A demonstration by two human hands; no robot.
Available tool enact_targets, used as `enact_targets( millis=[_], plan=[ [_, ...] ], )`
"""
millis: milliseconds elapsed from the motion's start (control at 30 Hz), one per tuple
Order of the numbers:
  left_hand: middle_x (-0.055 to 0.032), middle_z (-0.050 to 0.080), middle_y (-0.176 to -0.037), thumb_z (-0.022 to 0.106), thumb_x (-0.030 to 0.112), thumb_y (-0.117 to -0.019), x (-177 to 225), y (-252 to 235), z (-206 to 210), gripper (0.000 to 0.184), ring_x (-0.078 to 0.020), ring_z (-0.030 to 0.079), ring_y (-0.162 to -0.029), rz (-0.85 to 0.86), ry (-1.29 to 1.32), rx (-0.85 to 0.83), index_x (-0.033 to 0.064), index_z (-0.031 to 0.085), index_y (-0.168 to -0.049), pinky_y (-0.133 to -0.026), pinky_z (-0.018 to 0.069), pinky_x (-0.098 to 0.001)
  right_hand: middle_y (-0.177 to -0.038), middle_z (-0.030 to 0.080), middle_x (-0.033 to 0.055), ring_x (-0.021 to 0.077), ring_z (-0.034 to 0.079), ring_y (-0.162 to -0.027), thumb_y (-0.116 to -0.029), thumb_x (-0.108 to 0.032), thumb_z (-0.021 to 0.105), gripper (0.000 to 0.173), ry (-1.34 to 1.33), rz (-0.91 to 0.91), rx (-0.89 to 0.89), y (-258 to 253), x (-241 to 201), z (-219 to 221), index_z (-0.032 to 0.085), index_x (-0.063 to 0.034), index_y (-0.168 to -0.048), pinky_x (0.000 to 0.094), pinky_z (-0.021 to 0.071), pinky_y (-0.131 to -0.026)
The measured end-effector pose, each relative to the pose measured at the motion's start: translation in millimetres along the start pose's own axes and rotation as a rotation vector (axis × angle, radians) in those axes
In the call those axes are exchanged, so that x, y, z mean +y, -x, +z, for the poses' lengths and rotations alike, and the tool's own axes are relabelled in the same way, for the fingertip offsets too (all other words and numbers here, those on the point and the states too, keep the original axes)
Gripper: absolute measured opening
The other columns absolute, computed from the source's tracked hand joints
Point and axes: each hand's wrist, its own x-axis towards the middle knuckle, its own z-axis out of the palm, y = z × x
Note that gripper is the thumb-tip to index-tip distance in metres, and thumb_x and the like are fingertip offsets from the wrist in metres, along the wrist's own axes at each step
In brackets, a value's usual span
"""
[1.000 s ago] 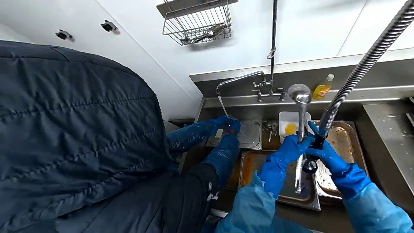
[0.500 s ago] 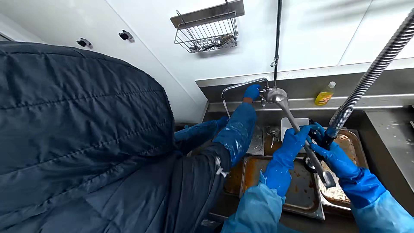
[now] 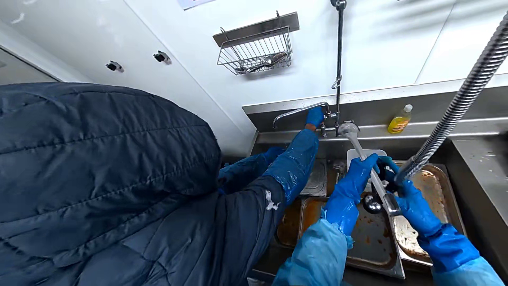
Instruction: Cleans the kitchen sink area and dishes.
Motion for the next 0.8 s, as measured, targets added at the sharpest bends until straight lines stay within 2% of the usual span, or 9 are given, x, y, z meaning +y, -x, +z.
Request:
enact_targets(
  millis=[67, 167, 267, 333, 367, 433, 567, 667, 800],
  plan=[
    [-0.0061, 0.053, -0.065, 0.048, 0.009, -0.1084, 15.3, 12.0, 4.4, 0.027, -0.0073, 0.045, -0.054, -0.025, -0.023, 0.012, -0.0083, 0.063, -0.093, -0.054, 0.0428, -0.0207, -0.129, 0.068, 0.0061, 0.0218, 0.068, -0.113, -0.0747, -0.026, 0.084, 0.086, -0.228, 0.062, -0.004, -10.1, -1.3, -1.2, 0.046, -0.0222, -0.152, 0.0400, 0.0597, -0.094],
    [0.0003, 0.055, -0.068, 0.055, 0.035, -0.1061, -87.9, -58.1, -0.9, 0.035, -0.0058, 0.048, -0.057, 0.190, -0.022, -0.174, 0.0061, 0.065, -0.089, -0.053, 0.0422, -0.0219, -0.127, 0.068, 0.0027, 0.0205, 0.068, -0.107, -0.0701, -0.015, 0.082, 0.093, -0.239, 0.060, -0.020, -24.8, 5.6, 3.3, 0.045, -0.0274, -0.154, 0.0408, 0.0610, -0.087],
    [-0.0038, 0.062, -0.077, 0.053, 0.052, -0.1036, -129.9, -78.8, -13.6, 0.044, -0.0133, 0.056, -0.066, 0.197, -0.173, -0.202, 0.0112, 0.070, -0.105, -0.063, 0.0512, -0.0335, -0.120, 0.070, 0.0052, 0.0205, 0.070, -0.097, -0.0733, -0.011, 0.080, 0.089, -0.156, 0.074, -0.007, -40.8, -3.1, -4.3, 0.046, -0.0253, -0.154, 0.0430, 0.0606, -0.078],
    [-0.0056, 0.066, -0.079, 0.051, 0.050, -0.1054, -145.2, -76.2, -19.4, 0.042, -0.0172, 0.060, -0.067, 0.120, -0.306, -0.155, 0.0172, 0.074, -0.118, -0.065, 0.0530, -0.0392, -0.117, 0.069, 0.0077, 0.0193, 0.067, -0.096, -0.0758, -0.005, 0.077, 0.079, -0.117, 0.043, 0.006, -62.2, -8.8, -21.4, 0.050, -0.0167, -0.149, 0.0410, 0.0591, -0.079],
    [-0.0044, 0.069, -0.080, 0.051, 0.046, -0.1067, -154.3, -75.1, -20.6, 0.038, -0.0165, 0.062, -0.067, 0.077, -0.375, -0.121, 0.0189, 0.075, -0.118, -0.067, 0.0549, -0.0394, -0.113, 0.069, 0.0084, 0.0184, 0.067, -0.094, -0.0735, -0.003, 0.076, 0.075, -0.110, 0.017, 0.043, -78.6, -8.1, -29.6, 0.054, -0.0118, -0.145, 0.0396, 0.0583, -0.080],
    [-0.0017, 0.075, -0.088, 0.051, 0.038, -0.1080, -183.3, -73.7, -26.8, 0.033, -0.0130, 0.069, -0.072, -0.035, -0.468, -0.063, 0.0184, 0.077, -0.114, -0.073, 0.0593, -0.0368, -0.108, 0.070, 0.0085, 0.0169, 0.067, -0.091, -0.0724, -0.003, 0.075, 0.066, -0.076, -0.031, 0.147, -112.4, -6.9, -42.2, 0.059, -0.0063, -0.137, 0.0381, 0.0587, -0.079],
    [-0.0014, 0.074, -0.089, 0.051, 0.033, -0.1072, -260.6, -56.7, -46.3, 0.033, -0.0121, 0.069, -0.074, -0.200, -0.427, -0.058, 0.0129, 0.078, -0.111, -0.074, 0.0583, -0.0346, -0.100, 0.069, 0.0053, 0.0131, 0.067, -0.088, -0.0851, -0.007, 0.074, 0.043, -0.102, -0.300, 0.226, -160.1, -9.2, -53.3, 0.062, -0.0009, -0.127, 0.0329, 0.0591, -0.079],
    [0.0001, 0.075, -0.087, 0.051, 0.033, -0.1066, -297.1, -37.8, -56.5, 0.034, -0.0115, 0.068, -0.073, -0.290, -0.344, -0.021, 0.0135, 0.079, -0.108, -0.074, 0.0574, -0.0348, -0.081, 0.068, 0.0003, 0.0108, 0.064, -0.069, -0.0942, -0.019, 0.073, 0.016, -0.154, -0.341, 0.353, -177.7, -26.3, -44.0, 0.068, -0.0056, -0.102, 0.0312, 0.0575, -0.064],
    [0.0001, 0.076, -0.089, 0.049, 0.031, -0.1077, -321.8, -15.9, -69.4, 0.036, -0.0111, 0.070, -0.077, -0.295, -0.261, 0.061, 0.0125, 0.080, -0.107, -0.077, 0.0584, -0.0351, -0.063, 0.061, -0.0039, 0.0098, 0.058, -0.052, -0.0938, -0.036, 0.075, 0.026, -0.196, -0.225, 0.520, -183.0, -35.4, -34.8, 0.067, -0.0111, -0.088, 0.0314, 0.0537, -0.054]
  ],
)
